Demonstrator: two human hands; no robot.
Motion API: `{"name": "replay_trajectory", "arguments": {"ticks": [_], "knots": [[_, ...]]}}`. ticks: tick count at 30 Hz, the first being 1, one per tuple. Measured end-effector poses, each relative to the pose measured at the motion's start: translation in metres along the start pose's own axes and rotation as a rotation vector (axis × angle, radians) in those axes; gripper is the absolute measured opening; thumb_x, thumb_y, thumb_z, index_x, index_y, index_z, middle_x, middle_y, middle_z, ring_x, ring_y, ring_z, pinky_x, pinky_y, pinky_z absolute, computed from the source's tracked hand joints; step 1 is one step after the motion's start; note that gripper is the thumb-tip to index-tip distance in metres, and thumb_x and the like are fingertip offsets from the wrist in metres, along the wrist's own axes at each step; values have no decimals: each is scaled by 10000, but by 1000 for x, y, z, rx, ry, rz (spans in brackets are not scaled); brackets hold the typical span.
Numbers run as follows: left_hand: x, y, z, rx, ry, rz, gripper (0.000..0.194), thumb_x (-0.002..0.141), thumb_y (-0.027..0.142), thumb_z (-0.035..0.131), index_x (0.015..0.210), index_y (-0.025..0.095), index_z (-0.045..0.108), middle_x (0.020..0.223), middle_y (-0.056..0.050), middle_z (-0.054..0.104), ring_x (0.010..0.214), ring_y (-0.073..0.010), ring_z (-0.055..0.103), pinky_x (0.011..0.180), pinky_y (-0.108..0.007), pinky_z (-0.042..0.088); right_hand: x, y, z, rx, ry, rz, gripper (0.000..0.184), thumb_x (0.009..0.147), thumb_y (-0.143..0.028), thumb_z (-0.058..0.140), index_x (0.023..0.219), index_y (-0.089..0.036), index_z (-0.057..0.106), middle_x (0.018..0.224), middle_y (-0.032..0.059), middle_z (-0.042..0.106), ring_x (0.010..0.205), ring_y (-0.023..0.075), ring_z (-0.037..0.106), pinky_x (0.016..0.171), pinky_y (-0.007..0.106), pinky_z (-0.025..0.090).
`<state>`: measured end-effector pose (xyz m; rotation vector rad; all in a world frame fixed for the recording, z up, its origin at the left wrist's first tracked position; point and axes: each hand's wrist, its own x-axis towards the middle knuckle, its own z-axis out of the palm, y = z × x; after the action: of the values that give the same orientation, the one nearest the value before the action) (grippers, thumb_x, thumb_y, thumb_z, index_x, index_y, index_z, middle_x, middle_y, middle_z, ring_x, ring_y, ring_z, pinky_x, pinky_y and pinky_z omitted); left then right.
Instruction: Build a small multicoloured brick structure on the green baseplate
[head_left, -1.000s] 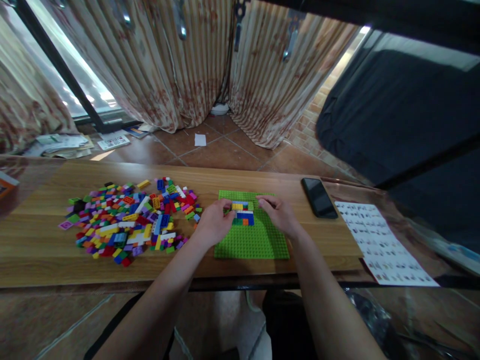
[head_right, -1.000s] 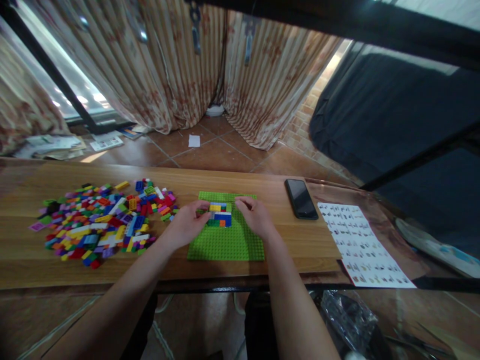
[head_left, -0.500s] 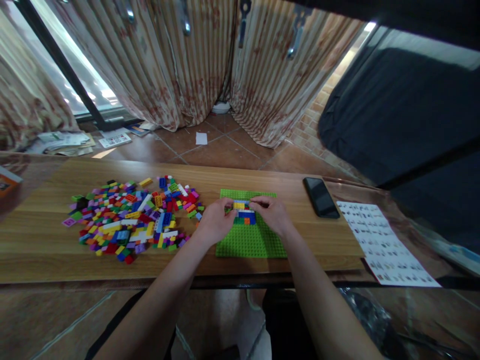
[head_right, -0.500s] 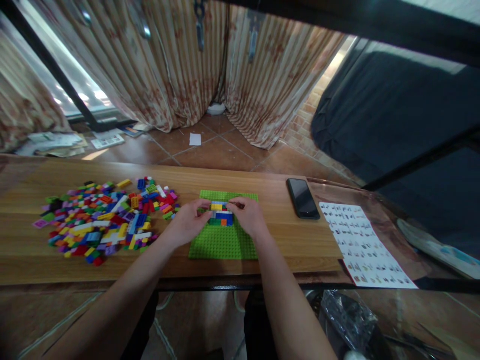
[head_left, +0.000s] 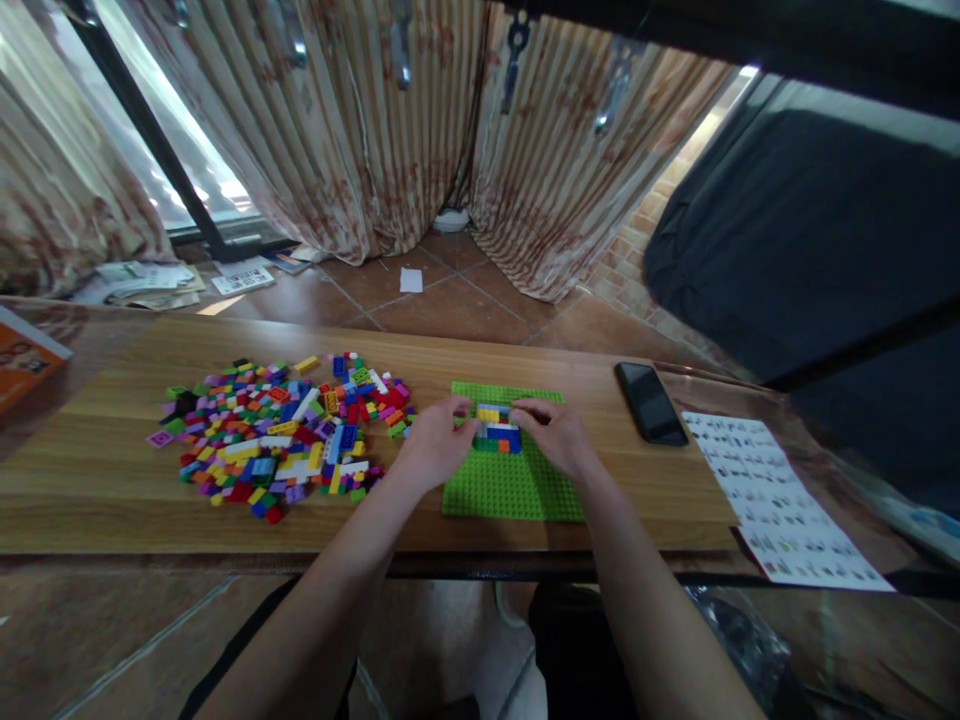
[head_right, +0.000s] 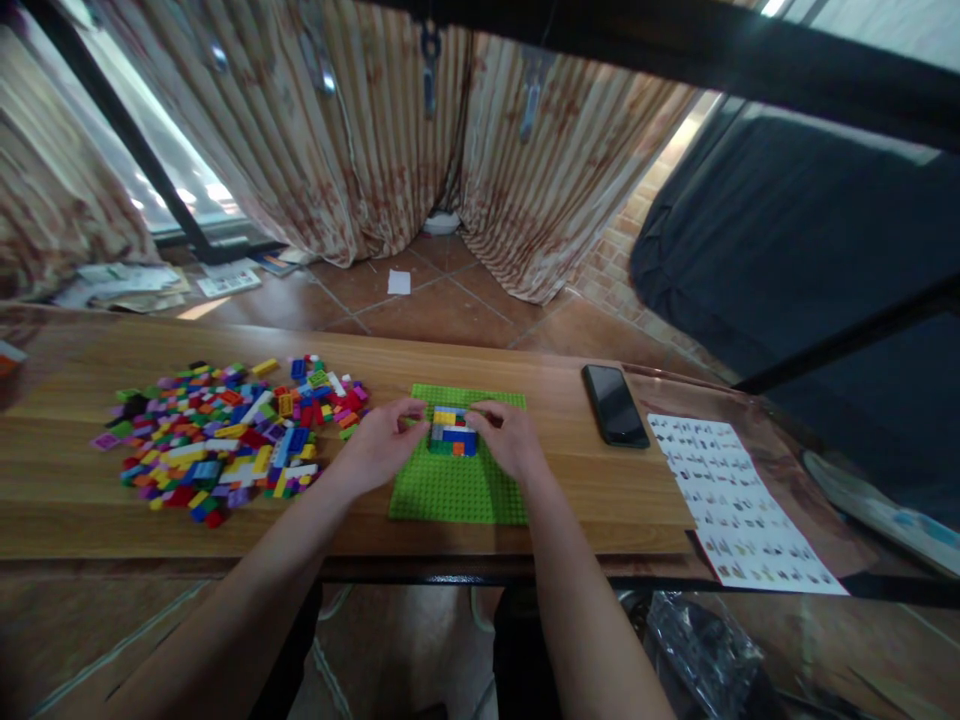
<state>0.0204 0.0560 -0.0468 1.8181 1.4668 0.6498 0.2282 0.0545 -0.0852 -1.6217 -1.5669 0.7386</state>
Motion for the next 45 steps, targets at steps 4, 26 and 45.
{"name": "replay_trajectory", "arguments": {"ticks": [4, 26, 45], "knots": [[4, -6, -14, -125, 107, 19, 279, 837, 194, 545, 1066, 117, 685, 1001, -109, 734, 863, -202, 685, 838, -332, 529, -2, -3, -6, 80, 138, 11, 390, 862, -458, 524, 964, -148, 739, 794, 63, 734, 713, 193, 660, 696, 323, 516], [-2, -29, -77, -653, 569, -127, 260, 711, 241, 675, 940, 127, 724, 768, -24, 714, 577, -89, 603, 588, -200, 507, -43, -79, 96, -221, -120, -418, 174, 917, -214, 553, 1030, -226, 684, 988, 54, 682, 894, 187, 635, 817, 296, 491], [-5, -27, -57, -266, 170, 17, 228, 792, 255, 572, 902, 131, 727, 842, -65, 733, 756, -170, 646, 714, -278, 497, -29, -82, 82, 236, 38, -205, 170, 864, -279, 595, 996, -210, 676, 937, 47, 726, 855, 184, 665, 791, 327, 517]]}}
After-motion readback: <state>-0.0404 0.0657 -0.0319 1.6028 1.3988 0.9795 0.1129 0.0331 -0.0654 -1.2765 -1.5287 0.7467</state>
